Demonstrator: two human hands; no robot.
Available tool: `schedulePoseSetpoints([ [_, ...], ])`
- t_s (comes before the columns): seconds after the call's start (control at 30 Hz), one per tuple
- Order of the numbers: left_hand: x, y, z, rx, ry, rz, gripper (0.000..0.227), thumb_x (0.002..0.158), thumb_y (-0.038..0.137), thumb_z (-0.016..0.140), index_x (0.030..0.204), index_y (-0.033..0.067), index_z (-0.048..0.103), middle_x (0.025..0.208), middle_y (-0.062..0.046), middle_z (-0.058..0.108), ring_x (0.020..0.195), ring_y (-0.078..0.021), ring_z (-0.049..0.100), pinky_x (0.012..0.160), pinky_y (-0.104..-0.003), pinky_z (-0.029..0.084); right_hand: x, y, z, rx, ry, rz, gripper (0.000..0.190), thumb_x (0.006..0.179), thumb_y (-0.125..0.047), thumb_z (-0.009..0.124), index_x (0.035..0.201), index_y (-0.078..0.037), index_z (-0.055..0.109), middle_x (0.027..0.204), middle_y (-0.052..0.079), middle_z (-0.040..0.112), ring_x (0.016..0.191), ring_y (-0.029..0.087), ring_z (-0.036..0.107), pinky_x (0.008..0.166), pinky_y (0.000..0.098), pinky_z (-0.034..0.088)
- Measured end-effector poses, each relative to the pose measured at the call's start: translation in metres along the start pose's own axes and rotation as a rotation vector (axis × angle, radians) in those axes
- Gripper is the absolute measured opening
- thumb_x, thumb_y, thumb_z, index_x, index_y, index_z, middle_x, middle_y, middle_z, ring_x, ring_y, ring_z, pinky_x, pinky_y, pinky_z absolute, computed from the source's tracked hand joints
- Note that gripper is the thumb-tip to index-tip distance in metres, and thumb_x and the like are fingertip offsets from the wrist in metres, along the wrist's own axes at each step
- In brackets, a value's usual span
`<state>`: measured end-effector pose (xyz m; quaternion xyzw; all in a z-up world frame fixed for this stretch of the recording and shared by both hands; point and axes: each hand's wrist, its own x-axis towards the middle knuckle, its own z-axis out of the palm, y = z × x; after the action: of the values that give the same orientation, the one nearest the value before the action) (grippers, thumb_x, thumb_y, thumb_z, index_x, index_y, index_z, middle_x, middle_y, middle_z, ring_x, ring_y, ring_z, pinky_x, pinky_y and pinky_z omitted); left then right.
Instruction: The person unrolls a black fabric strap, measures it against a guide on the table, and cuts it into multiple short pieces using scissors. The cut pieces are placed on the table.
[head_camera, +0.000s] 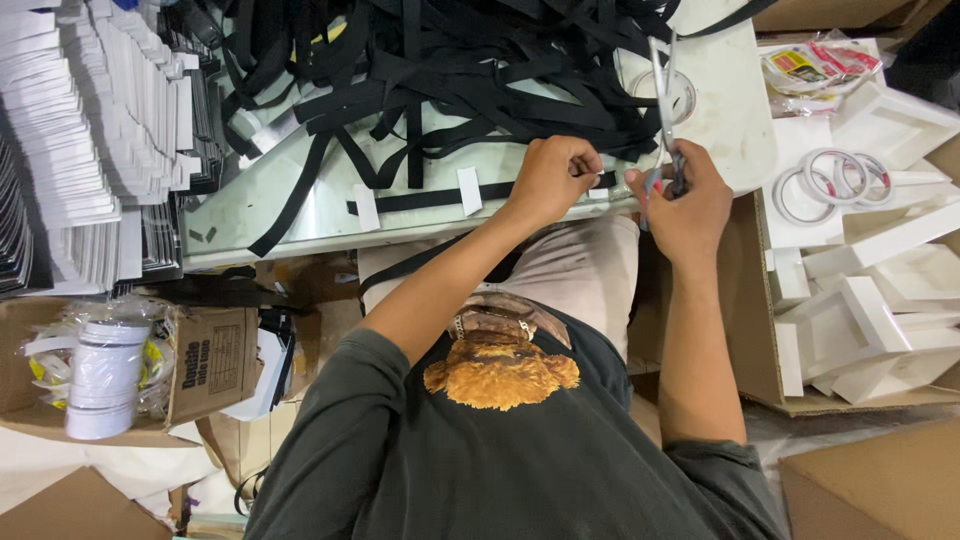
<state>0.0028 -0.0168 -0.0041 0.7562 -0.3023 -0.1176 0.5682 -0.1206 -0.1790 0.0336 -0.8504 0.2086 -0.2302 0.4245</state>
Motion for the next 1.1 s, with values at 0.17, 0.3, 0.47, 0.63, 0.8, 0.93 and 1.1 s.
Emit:
schedulePoseSetpoints([
  [0.17, 0.002, 0.01, 0.0, 0.001, 0.011, -0.014, 0.013, 0.076, 0.004, 0.081, 0.085, 0.0129, 0.077, 0.072, -0.003, 0.075, 0.063, -0.0166, 0.069, 0.063, -0.03, 0.056, -0.001, -0.008, 0.009, -0.135, 0.015, 0.02, 0.049, 0.082, -0.026, 0.094, 0.121, -0.011, 0.069, 0.081, 0.005, 0.072, 0.065, 0.018, 0.068, 0.069, 0.0333, 0.052],
  [0.3, 0.0, 0.025, -0.001, 0.087, 0.036, -0.008, 0.012, 0.075, 0.007, 0.08, 0.082, 0.0174, 0.077, 0.07, -0.003, 0.075, 0.07, -0.0287, 0.075, 0.066, -0.038, 0.059, 0.001, -0.021, 0.015, -0.306, 0.039, 0.018, 0.046, 0.078, -0.024, 0.089, 0.12, -0.017, 0.07, 0.079, 0.002, 0.073, 0.071, 0.026, 0.072, 0.072, 0.0393, 0.053],
  [0.47, -0.002, 0.019, 0.006, 0.124, 0.051, -0.018, 0.013, 0.076, 0.009, 0.08, 0.083, 0.0189, 0.077, 0.072, -0.001, 0.076, 0.073, -0.0273, 0.076, 0.069, -0.037, 0.06, 0.0, -0.021, 0.018, -0.422, 0.031, 0.021, 0.048, 0.076, -0.014, 0.083, 0.121, -0.018, 0.069, 0.084, 0.008, 0.075, 0.081, 0.038, 0.075, 0.075, 0.0478, 0.056],
  [0.63, -0.02, 0.003, -0.004, 0.279, 0.05, 0.008, 0.017, 0.081, 0.018, 0.08, 0.096, 0.0135, 0.074, 0.088, -0.012, 0.075, 0.091, -0.0375, 0.074, 0.081, -0.048, 0.061, -0.001, -0.023, 0.023, -0.579, -0.023, 0.046, 0.042, 0.084, -0.022, 0.08, 0.124, -0.025, 0.066, 0.089, 0.009, 0.078, 0.089, 0.041, 0.075, 0.075, 0.056, 0.056],
  [0.8, -0.086, 0.001, -0.081, 0.209, 0.008, -0.134, 0.028, 0.088, 0.029, 0.075, 0.106, 0.0078, 0.075, 0.102, -0.01, 0.078, 0.097, -0.0244, 0.074, 0.085, -0.039, 0.057, 0.001, 0.006, 0.03, -0.552, 0.058, -0.07, 0.05, 0.086, -0.051, 0.093, 0.122, -0.025, 0.071, 0.095, 0.007, 0.079, 0.088, 0.036, 0.074, 0.068, 0.0504, 0.052],
  [0.93, -0.135, 0.006, -0.172, 0.129, -0.115, -0.249, 0.012, 0.092, 0.024, 0.074, 0.088, 0.0132, 0.076, 0.089, -0.003, 0.076, 0.086, -0.0157, 0.07, 0.089, -0.037, 0.054, -0.002, 0.006, 0.027, -0.54, 0.094, -0.176, 0.044, 0.089, -0.041, 0.097, 0.119, -0.023, 0.071, 0.091, 0.002, 0.077, 0.079, 0.027, 0.074, 0.066, 0.0458, 0.053],
  [1.1, -0.17, 0.015, -0.241, 0.225, 0.013, -0.469, 0.009, 0.094, 0.022, 0.072, 0.091, 0.0157, 0.078, 0.095, 0.0, 0.079, 0.09, -0.0117, 0.073, 0.088, -0.032, 0.057, 0.001, 0.022, 0.029, -0.516, 0.095, -0.214, 0.044, 0.089, -0.036, 0.099, 0.118, -0.019, 0.071, 0.088, 0.003, 0.075, 0.075, 0.025, 0.071, 0.063, 0.0424, 0.052],
])
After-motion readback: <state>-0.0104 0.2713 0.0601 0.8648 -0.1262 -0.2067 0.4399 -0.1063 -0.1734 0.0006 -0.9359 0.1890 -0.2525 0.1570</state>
